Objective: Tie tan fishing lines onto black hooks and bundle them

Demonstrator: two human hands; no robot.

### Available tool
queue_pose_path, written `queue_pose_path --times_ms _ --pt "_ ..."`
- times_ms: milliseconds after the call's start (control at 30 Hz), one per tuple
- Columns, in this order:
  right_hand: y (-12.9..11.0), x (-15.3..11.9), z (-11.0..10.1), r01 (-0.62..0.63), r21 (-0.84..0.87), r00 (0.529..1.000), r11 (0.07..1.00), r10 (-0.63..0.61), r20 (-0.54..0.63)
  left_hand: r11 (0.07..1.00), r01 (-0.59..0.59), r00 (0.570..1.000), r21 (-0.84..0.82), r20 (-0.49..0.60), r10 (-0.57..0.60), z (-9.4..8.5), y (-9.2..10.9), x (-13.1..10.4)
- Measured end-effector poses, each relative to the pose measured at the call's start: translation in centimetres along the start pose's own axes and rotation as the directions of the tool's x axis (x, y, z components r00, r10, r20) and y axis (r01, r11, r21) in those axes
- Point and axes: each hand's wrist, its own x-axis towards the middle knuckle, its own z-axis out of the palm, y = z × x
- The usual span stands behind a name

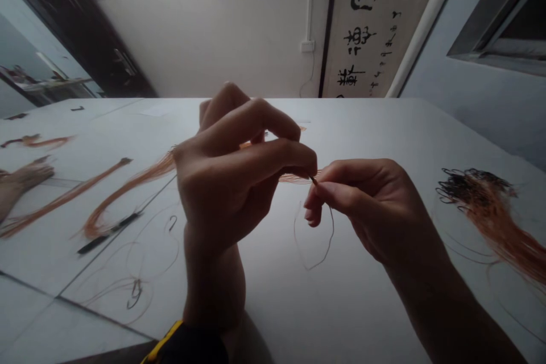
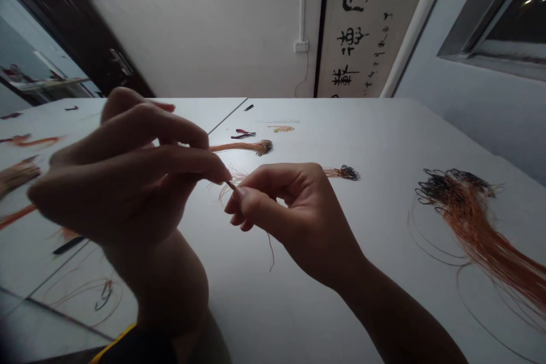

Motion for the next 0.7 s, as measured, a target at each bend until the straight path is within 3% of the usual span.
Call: queue_pose_path --times_ms 367,700 --pt "-0.22 -0.04 0.21 0.001 -0.034 0.999 0.999 -0.002 -0.043 0.999 0.05 0.999 -0.01 -0.012 -0.05 0.08 -0.2 -0.24" --pt "-0.25 0.0 0.19 -0.004 -0.034 1.0 0.999 0.003 -0.03 1.0 0.012 1.0 0.009 -0.028 -0.012 -0.03 -0.18 0.07"
